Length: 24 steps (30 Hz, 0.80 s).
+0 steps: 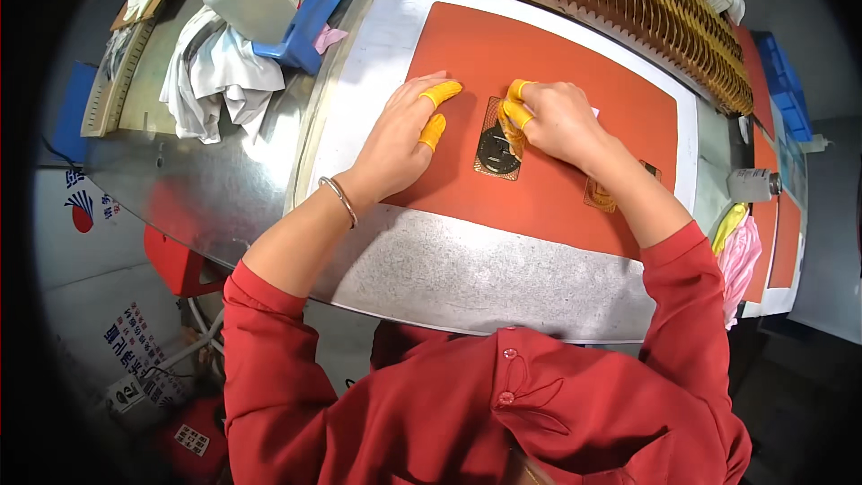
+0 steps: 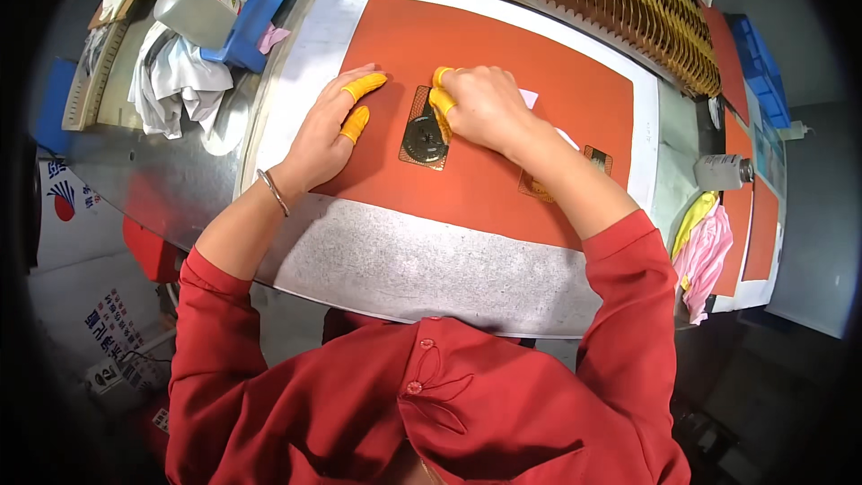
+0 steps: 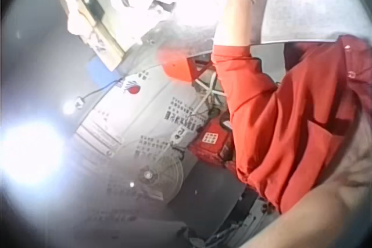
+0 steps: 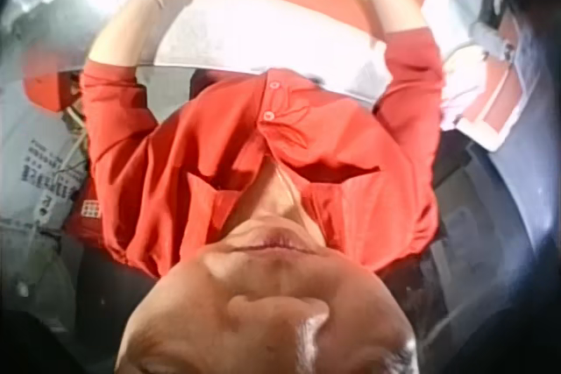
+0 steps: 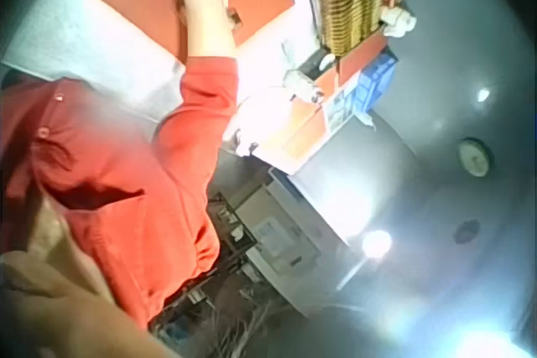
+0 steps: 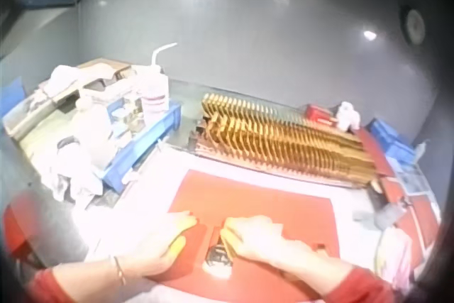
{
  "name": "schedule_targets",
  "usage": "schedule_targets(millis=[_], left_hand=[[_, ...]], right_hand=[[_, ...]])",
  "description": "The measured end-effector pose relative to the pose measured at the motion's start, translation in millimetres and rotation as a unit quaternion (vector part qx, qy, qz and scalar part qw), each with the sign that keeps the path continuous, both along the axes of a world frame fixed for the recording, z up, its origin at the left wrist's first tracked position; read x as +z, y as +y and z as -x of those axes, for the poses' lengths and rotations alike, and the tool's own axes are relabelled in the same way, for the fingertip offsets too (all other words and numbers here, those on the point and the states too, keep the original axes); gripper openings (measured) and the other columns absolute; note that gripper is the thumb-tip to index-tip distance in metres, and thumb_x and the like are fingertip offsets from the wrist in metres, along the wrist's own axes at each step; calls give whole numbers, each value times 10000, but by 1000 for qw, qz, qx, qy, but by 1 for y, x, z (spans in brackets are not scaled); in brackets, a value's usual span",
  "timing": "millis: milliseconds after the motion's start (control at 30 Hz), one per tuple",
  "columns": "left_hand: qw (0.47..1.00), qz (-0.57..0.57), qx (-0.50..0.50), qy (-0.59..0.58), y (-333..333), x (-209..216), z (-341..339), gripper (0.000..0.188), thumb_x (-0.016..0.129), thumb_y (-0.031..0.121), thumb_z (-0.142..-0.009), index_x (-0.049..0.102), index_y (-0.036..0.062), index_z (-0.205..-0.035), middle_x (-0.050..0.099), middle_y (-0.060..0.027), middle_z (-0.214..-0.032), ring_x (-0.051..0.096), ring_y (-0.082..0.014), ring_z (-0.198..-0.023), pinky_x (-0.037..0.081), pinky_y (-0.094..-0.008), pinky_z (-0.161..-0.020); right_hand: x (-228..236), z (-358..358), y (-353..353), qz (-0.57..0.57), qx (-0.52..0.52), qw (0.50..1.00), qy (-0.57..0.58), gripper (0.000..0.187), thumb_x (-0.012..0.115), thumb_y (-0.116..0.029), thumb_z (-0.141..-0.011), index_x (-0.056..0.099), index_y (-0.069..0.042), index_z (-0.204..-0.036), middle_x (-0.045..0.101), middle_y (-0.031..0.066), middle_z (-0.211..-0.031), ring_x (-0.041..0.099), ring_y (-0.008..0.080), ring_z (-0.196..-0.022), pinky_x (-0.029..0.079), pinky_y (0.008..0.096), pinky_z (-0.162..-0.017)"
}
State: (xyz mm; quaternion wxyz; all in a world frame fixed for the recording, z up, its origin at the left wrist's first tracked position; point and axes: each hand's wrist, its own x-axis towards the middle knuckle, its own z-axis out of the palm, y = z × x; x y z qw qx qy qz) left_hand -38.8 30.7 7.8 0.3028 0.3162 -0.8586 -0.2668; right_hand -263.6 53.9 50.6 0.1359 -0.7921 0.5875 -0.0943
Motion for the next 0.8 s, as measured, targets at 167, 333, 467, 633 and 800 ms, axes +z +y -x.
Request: schedule_targets(millis=[167, 333, 467, 633, 800], left_hand=[[1000, 8, 12, 12, 4, -3, -3, 367, 441, -36, -840, 507, 32, -1194, 469, -156, -1271, 413, -305, -1210, 310, -359, -1033], [999, -36, 11, 38, -1, -2, -4, 357, 448, -29, -842, 506, 24, -1191, 472, -148, -1270, 415, -301, -1208, 308, -351, -1034], [995, -90, 3, 41, -1, 1, -5, 384, 546, 79, -841, 484, 24, -1216, 455, -160, -1282, 397, -310, -1222, 306, -362, -1035], [991, 57, -64, -103, 13, 24, 8, 822, 775, 363, -651, 386, 0, -1277, 373, -200, -1335, 322, -331, -1266, 269, -404, -1045], [974, 48, -133, -175, 9, 39, 34, 900, 828, 335, -556, 386, -13, -1258, 384, -180, -1258, 340, -341, -1202, 262, -411, -1010]], right_hand=[[-10, -14, 20, 17, 108, 994, 10, 129, 583, -157, -786, 604, -30, -797, 602, 179, -679, 585, 360, -614, 472, 425, -567], [-10, -20, 6, 25, 69, 997, 11, 86, 567, -115, -729, 589, -35, -753, 606, 176, -676, 601, 349, -633, 474, 446, -576], [5, -46, 85, -21, 201, 979, 5, 84, 557, -71, -698, 511, -5, -675, 553, 173, -603, 582, 347, -568, 456, 460, -528], [56, 20, 149, -107, 20, 954, -278, 83, 587, -70, -815, 568, 8, -836, 585, 88, -663, 570, 188, -575, 450, 287, -533], [66, 108, 195, -54, -306, 872, -379, 62, 557, -68, -867, 578, -9, -865, 536, 14, -673, 437, 53, -512, 350, 191, -458]])
